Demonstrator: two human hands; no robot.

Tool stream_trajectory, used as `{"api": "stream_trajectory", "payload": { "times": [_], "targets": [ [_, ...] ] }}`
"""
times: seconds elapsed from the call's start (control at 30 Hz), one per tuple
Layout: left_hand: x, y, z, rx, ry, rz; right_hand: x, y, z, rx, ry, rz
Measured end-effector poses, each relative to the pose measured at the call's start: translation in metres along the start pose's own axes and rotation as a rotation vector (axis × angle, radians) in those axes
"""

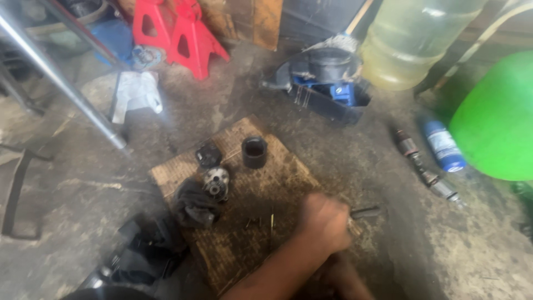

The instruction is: The person is sitting on the floor in a workshop, cleaning a metallic mechanical component. They use a small metal tool to scrape the surface of the part and then wipe it with a cloth. The person handles the part with both hands, turning it over to clean different sides.

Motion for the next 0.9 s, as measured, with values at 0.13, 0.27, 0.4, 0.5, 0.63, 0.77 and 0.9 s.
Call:
{"api": "stream_trajectory", "payload": {
  "times": [0.13, 0.27, 0.4, 0.5, 0.63, 0.77, 0.9],
  "targets": [
    [-0.002, -0.002, -0.001, -0.006, -0.08, -0.01, -0.001, 0.002, 0.012, -0.179, -0.095, -0.003],
    [0.0, 0.004, -0.007, 0.062, 0.183, 0.016, -0.003, 0.011, -0.005, 0.021, 0.084, 0.083],
    [-0.006, -0.001, 0.006, 0.034, 0.017, 0.019, -0.011, 0.0, 0.023, -0.206, -0.133, -0.033],
    [-0.001, -0.005, 0.003, 0.068, 0.104, 0.019, -0.021, 0.006, 0.002, -0.091, -0.013, 0.103],
    [-0.001, -0.006, -0.003, 0.032, -0.065, 0.013, -0.014, -0.006, 0.028, -0.174, -0.187, -0.134],
    [-0.002, -0.01, -0.005, 0.01, -0.094, 0.004, -0.014, 0.016, 0.018, -0.203, -0.067, 0.065],
    [-0.001, -0.006, -0.004, 0.009, -0.056, 0.019, -0.019, 0.026, 0.006, -0.186, 0.024, 0.366]
  ]
}}
Point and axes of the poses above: each hand's wrist, its own x-axis towards the middle knuckle, its own z-axis out of the back of the hand, y = z × x, the point moved 7 cm from there along x, towards the middle knuckle, and after that the axes turned 5 degrees about x, right-handed, at the moved point
